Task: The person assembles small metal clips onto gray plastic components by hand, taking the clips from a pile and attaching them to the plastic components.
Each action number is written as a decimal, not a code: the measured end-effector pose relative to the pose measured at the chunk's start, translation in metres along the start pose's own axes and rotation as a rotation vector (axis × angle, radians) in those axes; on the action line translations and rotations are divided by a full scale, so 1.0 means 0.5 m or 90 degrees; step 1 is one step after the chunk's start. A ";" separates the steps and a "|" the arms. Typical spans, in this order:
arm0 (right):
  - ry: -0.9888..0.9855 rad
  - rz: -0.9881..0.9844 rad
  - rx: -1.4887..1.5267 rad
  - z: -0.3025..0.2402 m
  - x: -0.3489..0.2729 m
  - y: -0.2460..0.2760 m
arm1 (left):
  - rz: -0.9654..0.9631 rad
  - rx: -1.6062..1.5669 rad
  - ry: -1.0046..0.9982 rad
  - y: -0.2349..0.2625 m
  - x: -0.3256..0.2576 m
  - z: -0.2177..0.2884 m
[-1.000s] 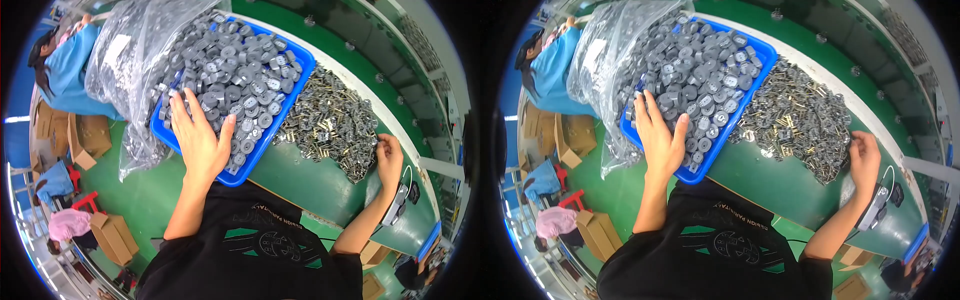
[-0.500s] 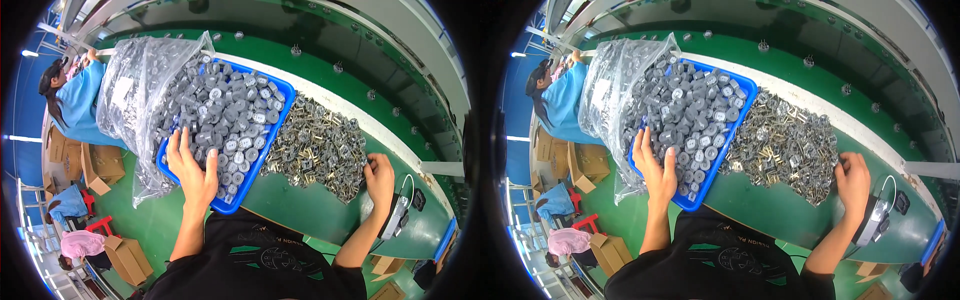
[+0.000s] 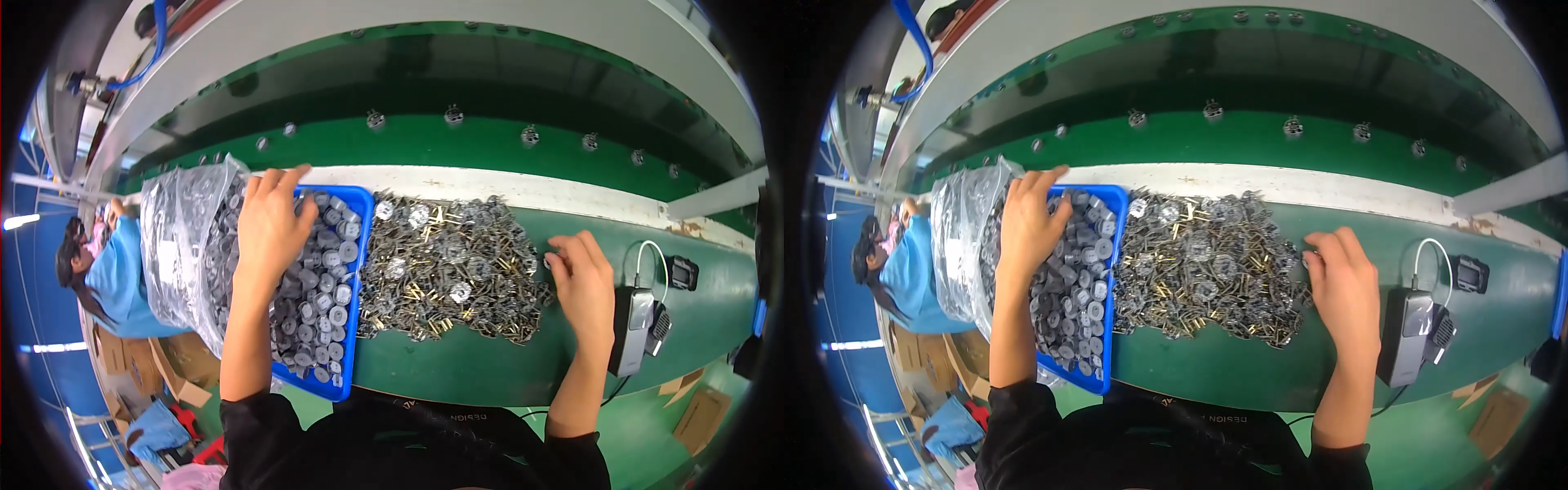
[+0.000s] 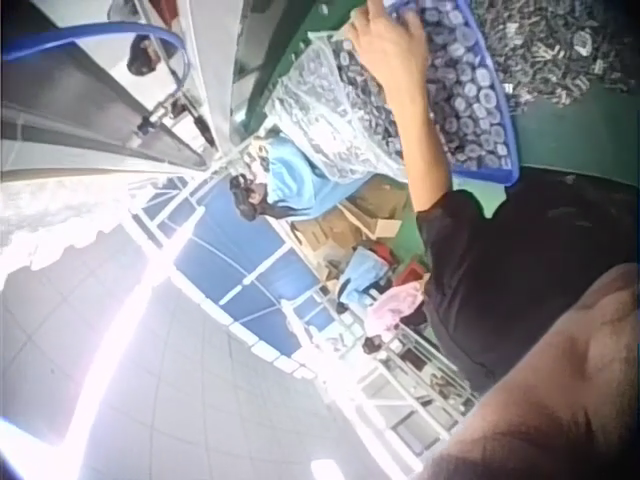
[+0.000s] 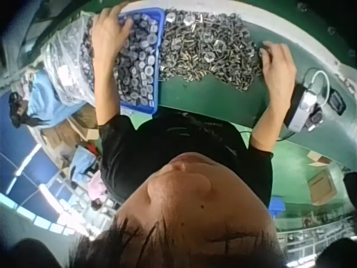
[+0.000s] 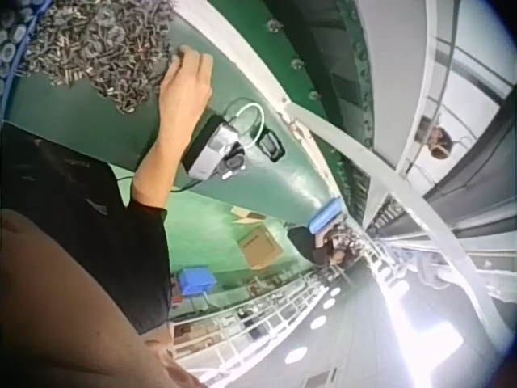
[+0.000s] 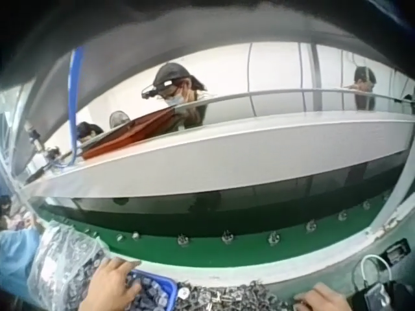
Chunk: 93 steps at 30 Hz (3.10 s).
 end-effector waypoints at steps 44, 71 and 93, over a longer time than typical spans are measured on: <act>0.348 -0.008 0.320 -0.196 -0.065 -0.061 | -0.055 -0.793 0.017 -0.033 -0.097 0.229; 0.308 0.166 0.340 -0.133 -0.084 -0.053 | -0.119 -0.898 0.088 -0.053 -0.062 0.256; 0.218 -0.032 0.097 -0.102 -0.038 -0.002 | -0.154 -0.794 0.034 -0.017 0.049 0.163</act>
Point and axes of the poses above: each hand's wrist, its own x-axis towards the middle knuckle, its own y-axis out of the back of the hand, z = x × y, the point moved 5 cm from there along x, towards the middle knuckle, and after that the axes turned 11 degrees about -y, right-handed, at the moved point
